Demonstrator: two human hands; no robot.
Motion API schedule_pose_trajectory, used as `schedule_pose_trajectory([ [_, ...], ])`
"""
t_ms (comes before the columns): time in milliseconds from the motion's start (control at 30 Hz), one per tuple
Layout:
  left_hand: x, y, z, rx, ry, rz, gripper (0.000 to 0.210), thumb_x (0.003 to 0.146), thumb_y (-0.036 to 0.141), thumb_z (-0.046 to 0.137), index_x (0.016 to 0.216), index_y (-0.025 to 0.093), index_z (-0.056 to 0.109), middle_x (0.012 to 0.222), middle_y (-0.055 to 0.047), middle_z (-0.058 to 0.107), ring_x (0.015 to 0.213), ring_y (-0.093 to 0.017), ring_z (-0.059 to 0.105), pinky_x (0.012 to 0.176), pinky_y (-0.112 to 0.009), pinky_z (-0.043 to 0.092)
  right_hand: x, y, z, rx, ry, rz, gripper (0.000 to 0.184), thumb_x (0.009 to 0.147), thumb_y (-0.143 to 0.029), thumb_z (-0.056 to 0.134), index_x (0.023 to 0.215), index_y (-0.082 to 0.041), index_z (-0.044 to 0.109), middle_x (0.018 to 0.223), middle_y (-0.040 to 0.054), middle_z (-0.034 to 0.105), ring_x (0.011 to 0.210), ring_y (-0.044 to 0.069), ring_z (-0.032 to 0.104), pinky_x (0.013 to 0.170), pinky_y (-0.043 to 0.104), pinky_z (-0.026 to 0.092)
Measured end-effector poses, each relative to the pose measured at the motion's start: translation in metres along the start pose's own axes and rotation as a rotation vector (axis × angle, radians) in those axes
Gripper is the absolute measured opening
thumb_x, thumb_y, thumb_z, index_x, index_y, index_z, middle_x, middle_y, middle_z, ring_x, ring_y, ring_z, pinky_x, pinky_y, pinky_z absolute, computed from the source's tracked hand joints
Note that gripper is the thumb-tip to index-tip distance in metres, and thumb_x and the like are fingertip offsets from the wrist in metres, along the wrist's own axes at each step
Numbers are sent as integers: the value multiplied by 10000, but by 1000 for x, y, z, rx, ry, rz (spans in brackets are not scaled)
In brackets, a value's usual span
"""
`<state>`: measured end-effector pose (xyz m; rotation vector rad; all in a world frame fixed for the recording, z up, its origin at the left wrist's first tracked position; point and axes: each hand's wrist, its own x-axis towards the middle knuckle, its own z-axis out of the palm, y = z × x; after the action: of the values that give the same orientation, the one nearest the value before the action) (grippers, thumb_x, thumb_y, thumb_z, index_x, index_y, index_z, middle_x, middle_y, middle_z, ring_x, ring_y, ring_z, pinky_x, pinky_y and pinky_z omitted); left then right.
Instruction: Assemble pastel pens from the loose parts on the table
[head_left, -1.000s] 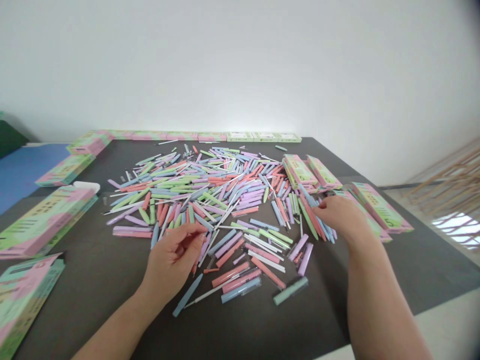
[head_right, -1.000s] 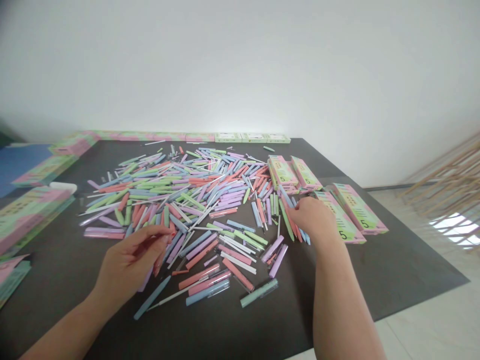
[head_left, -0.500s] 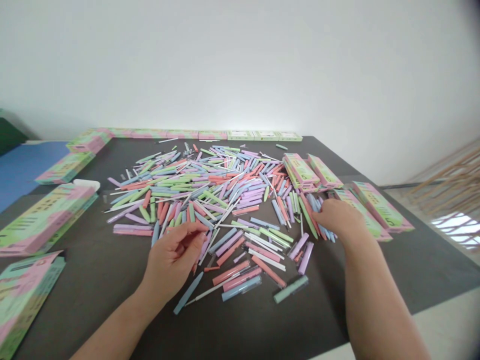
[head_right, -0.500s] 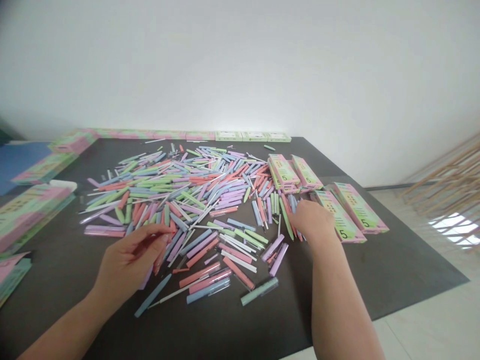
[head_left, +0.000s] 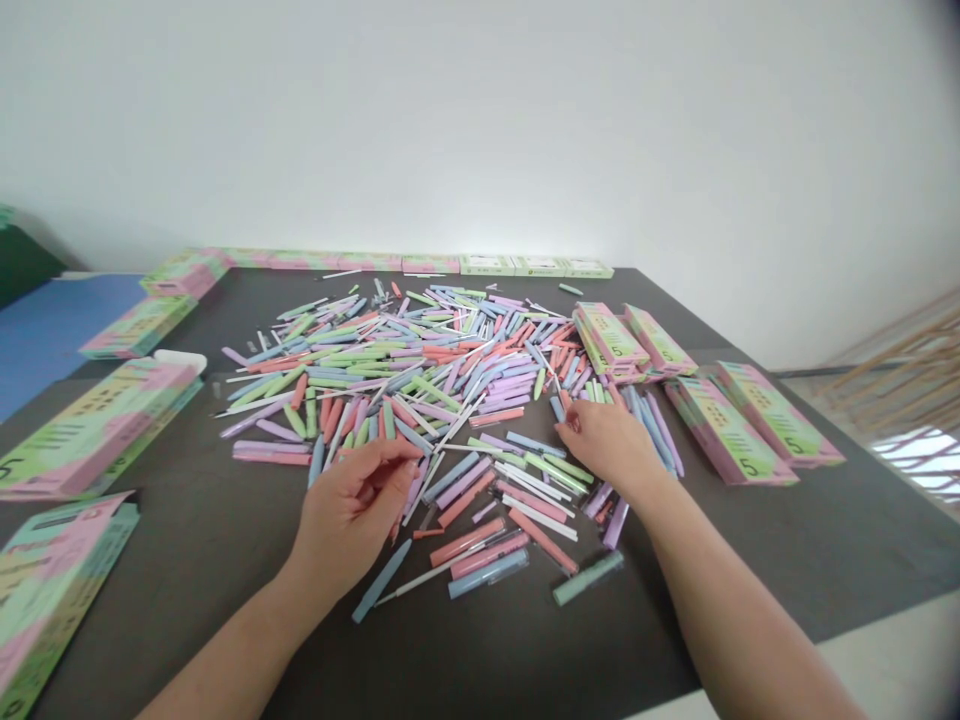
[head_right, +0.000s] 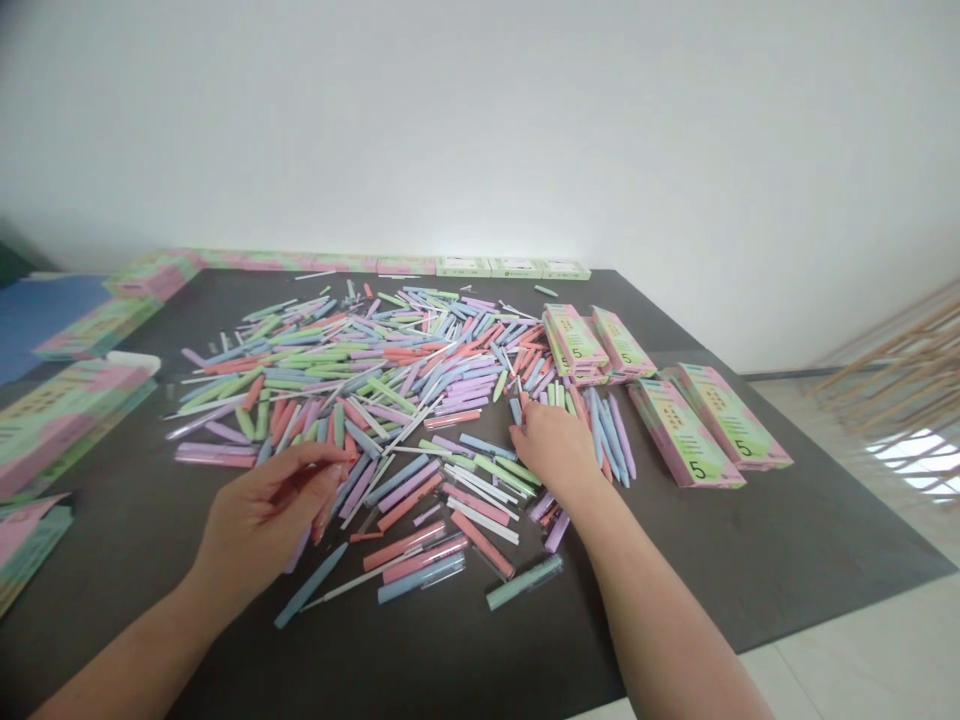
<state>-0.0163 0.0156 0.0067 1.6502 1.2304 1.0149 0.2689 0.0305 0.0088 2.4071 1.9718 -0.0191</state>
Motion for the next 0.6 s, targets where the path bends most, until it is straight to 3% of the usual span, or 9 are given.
schedule_pose_trajectory([
  [300,1,-1,-1,12,-9,18,169,862,292,567,927,155,643,473,64,519,357,-89,491,389,-184,387,2,-2,-1,-53,-31,-24,326,908,-375,512,948,-115,703,909,176,745,924,280,702,961,400,446],
  [600,0,3,1,7,15,3,161,861,280,567,929,157,644,459,72,494,365,-87,481,403,-185,377,-1,-6,-3,-91,-37,-15,330,893,-365,532,954,-89,701,921,200,739,938,318,701,829,393,511],
])
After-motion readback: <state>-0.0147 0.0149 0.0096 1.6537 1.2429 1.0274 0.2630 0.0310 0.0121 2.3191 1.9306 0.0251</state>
